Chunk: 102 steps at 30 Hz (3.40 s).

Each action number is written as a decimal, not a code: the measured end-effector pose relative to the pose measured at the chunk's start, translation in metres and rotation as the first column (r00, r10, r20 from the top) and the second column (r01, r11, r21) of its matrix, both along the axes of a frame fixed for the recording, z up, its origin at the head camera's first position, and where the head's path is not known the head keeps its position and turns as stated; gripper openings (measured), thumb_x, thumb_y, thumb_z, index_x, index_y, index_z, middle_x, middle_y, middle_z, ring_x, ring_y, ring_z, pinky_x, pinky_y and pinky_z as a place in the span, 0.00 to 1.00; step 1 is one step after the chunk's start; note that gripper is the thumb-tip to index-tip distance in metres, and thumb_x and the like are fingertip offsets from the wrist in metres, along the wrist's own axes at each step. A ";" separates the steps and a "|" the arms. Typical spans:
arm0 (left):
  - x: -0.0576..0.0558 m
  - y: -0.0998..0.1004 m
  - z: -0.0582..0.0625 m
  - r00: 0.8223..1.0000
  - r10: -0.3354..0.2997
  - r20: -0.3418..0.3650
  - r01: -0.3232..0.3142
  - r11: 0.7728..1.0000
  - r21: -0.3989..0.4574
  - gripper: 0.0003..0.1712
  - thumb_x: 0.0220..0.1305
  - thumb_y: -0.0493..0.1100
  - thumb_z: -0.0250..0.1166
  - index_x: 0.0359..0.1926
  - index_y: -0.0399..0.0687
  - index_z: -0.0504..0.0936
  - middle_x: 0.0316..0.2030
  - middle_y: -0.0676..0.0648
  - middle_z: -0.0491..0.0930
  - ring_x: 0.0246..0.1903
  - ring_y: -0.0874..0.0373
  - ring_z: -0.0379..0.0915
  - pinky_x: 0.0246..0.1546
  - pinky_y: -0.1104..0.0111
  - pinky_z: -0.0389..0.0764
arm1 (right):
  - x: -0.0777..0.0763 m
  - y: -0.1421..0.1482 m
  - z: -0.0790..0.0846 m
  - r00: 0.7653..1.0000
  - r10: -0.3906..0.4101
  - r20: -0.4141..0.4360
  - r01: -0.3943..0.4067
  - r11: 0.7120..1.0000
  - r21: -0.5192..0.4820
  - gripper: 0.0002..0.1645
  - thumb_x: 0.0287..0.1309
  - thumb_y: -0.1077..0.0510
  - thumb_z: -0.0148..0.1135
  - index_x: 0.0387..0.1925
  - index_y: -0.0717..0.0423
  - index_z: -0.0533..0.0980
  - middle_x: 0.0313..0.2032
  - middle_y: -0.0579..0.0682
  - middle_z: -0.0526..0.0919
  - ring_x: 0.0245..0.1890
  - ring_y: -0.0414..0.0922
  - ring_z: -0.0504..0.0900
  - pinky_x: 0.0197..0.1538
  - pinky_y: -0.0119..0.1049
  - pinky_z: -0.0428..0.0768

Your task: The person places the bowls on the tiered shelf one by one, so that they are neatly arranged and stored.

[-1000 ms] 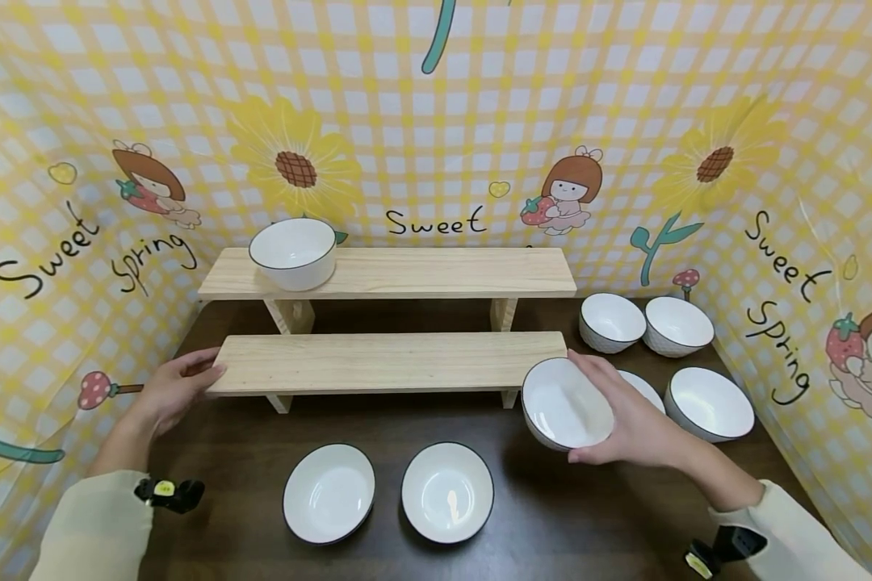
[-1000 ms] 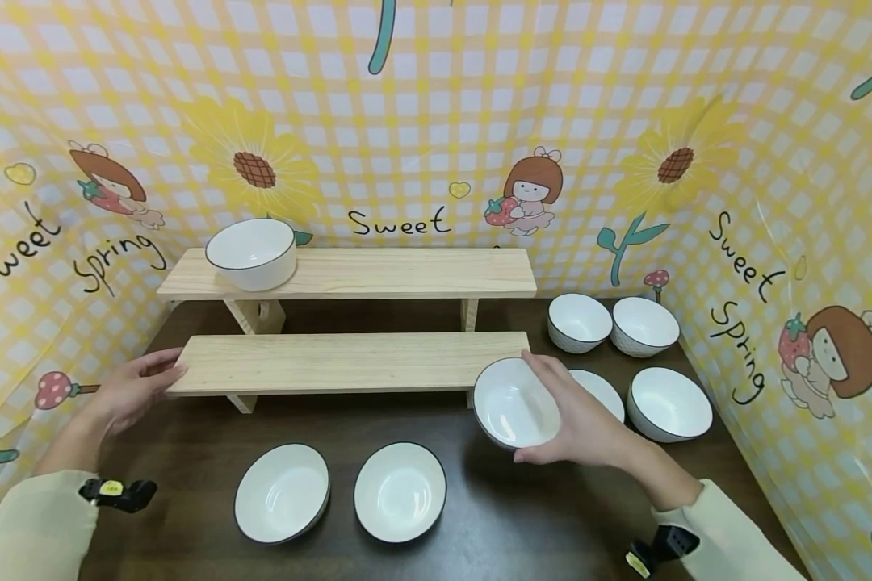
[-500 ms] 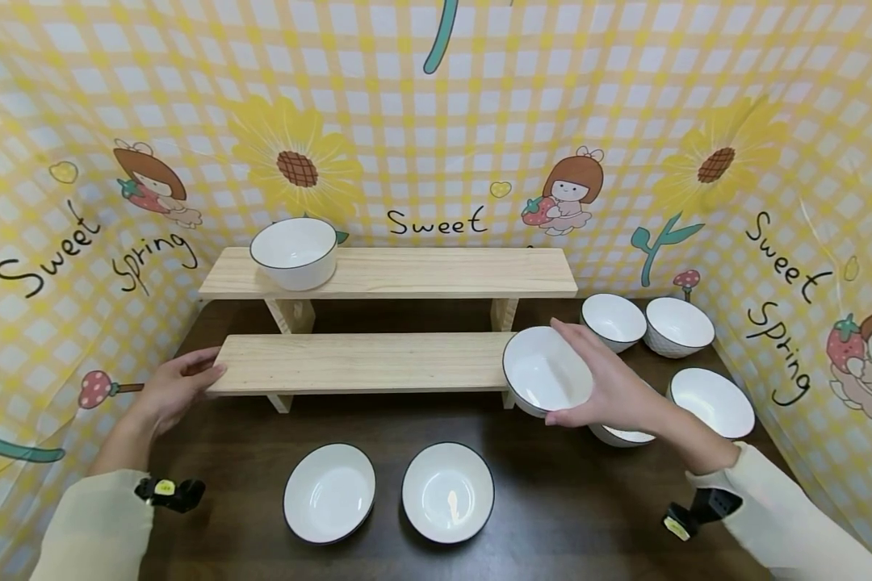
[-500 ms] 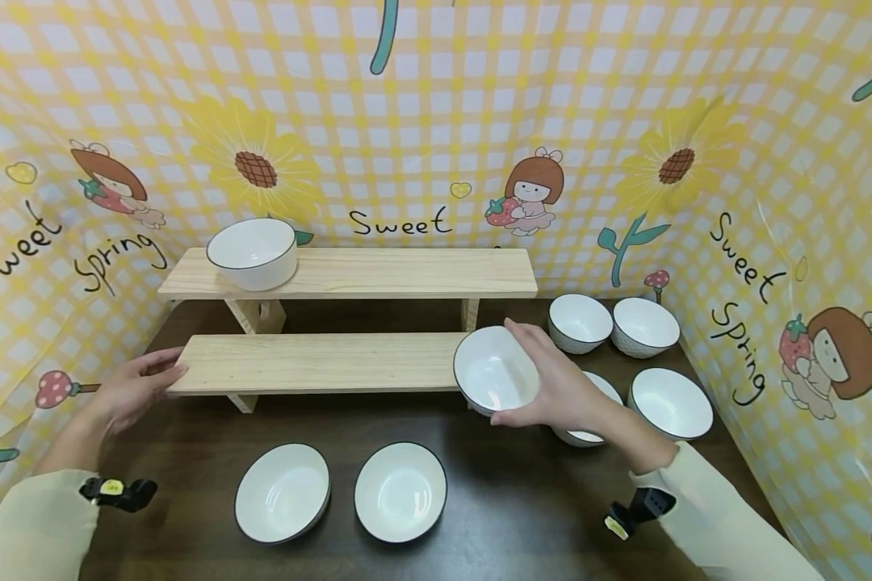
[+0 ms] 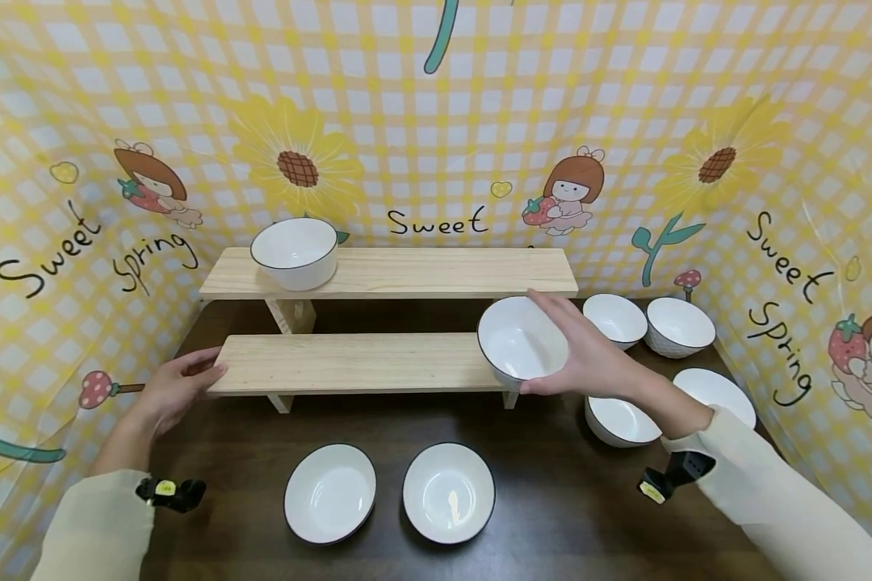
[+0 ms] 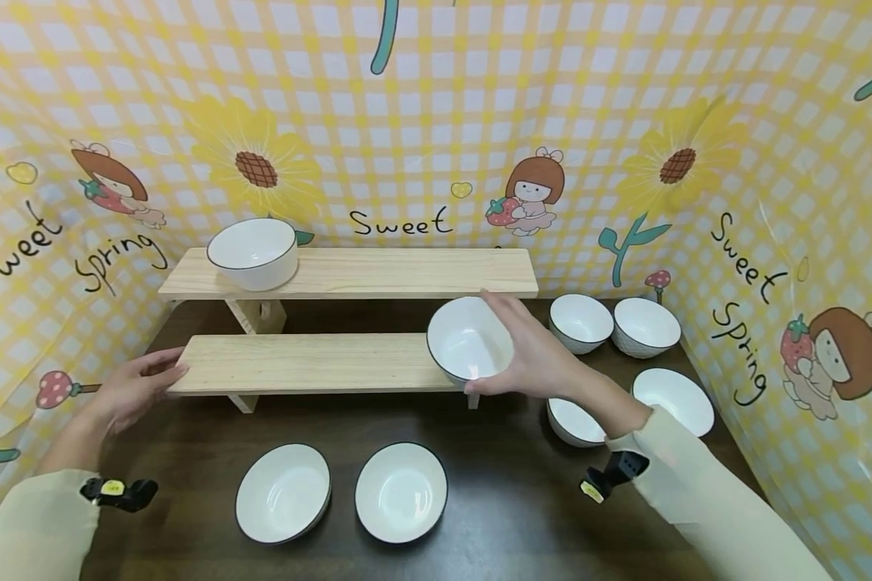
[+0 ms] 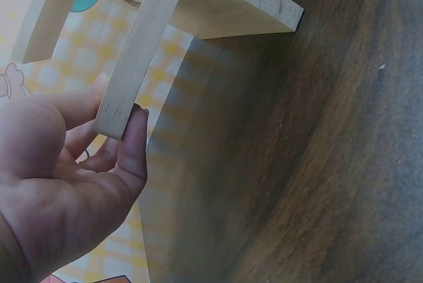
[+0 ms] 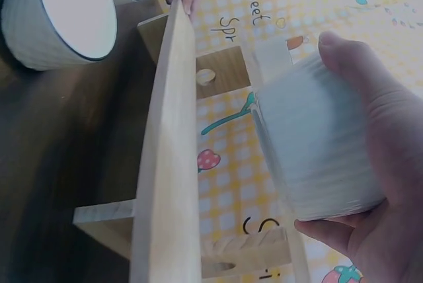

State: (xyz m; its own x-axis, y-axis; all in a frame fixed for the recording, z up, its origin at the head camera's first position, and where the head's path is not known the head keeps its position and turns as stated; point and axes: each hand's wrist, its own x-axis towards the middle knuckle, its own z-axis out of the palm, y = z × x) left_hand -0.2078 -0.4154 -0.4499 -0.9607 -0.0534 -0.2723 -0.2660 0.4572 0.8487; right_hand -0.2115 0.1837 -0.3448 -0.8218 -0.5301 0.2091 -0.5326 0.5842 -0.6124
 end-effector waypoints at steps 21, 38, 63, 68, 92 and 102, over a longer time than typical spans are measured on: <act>-0.001 -0.001 -0.003 1.000 0.005 -0.005 -0.005 1.000 0.008 0.46 0.76 0.57 0.58 0.79 0.32 0.50 0.72 0.26 0.55 0.41 0.76 0.71 0.41 0.78 0.79 | -0.029 -0.048 0.034 1.000 -0.003 0.026 0.003 1.000 -0.017 0.73 0.38 0.45 0.86 0.79 0.58 0.53 0.73 0.58 0.61 0.65 0.55 0.67 0.60 0.55 0.76; -0.001 -0.003 -0.004 1.000 0.006 0.006 -0.006 1.000 0.013 0.47 0.76 0.58 0.57 0.79 0.34 0.49 0.73 0.26 0.53 0.42 0.76 0.71 0.41 0.79 0.79 | -0.057 -0.097 0.047 1.000 0.002 0.015 -0.001 0.999 -0.040 0.71 0.39 0.40 0.85 0.79 0.51 0.55 0.75 0.57 0.57 0.70 0.54 0.62 0.68 0.56 0.69; -0.002 -0.003 -0.001 1.000 -0.005 0.023 0.005 1.000 0.005 0.47 0.76 0.58 0.57 0.79 0.34 0.49 0.73 0.25 0.53 0.40 0.77 0.71 0.41 0.78 0.79 | -0.088 -0.148 0.042 0.995 -0.074 0.061 0.078 0.995 -0.064 0.72 0.43 0.37 0.82 0.79 0.59 0.52 0.74 0.60 0.58 0.65 0.54 0.68 0.64 0.51 0.75; -0.001 -0.003 -0.002 1.000 -0.002 0.023 0.002 1.000 0.005 0.47 0.76 0.58 0.57 0.79 0.34 0.49 0.73 0.25 0.53 0.40 0.77 0.71 0.41 0.78 0.79 | -0.094 -0.159 0.040 0.995 -0.073 0.075 0.080 0.993 -0.088 0.69 0.42 0.36 0.82 0.78 0.57 0.55 0.72 0.60 0.60 0.62 0.52 0.70 0.61 0.48 0.77; 0.000 -0.002 -0.001 1.000 0.007 0.022 -0.007 1.000 0.027 0.47 0.75 0.58 0.58 0.79 0.35 0.49 0.73 0.26 0.52 0.40 0.78 0.70 0.41 0.79 0.79 | -0.110 -0.195 0.029 0.991 -0.108 0.084 0.117 0.988 -0.105 0.71 0.42 0.35 0.82 0.78 0.60 0.54 0.71 0.59 0.63 0.63 0.50 0.69 0.64 0.45 0.74; 0.000 -0.001 -0.001 1.000 0.009 0.025 -0.010 0.999 0.054 0.47 0.75 0.58 0.58 0.80 0.37 0.49 0.74 0.26 0.51 0.41 0.76 0.72 0.42 0.78 0.80 | -0.114 -0.202 0.027 0.984 -0.125 0.125 0.138 0.986 -0.098 0.74 0.42 0.35 0.82 0.80 0.58 0.50 0.74 0.60 0.57 0.68 0.51 0.65 0.68 0.45 0.71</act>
State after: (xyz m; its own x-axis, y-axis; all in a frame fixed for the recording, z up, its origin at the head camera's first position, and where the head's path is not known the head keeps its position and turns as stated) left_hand -0.2078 -0.4159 -0.4508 -0.9532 -0.0473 -0.2986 -0.2913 0.4084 0.8651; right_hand -0.3252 -0.0187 -0.3183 -0.9051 -0.3958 0.1556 -0.3757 0.5727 -0.7286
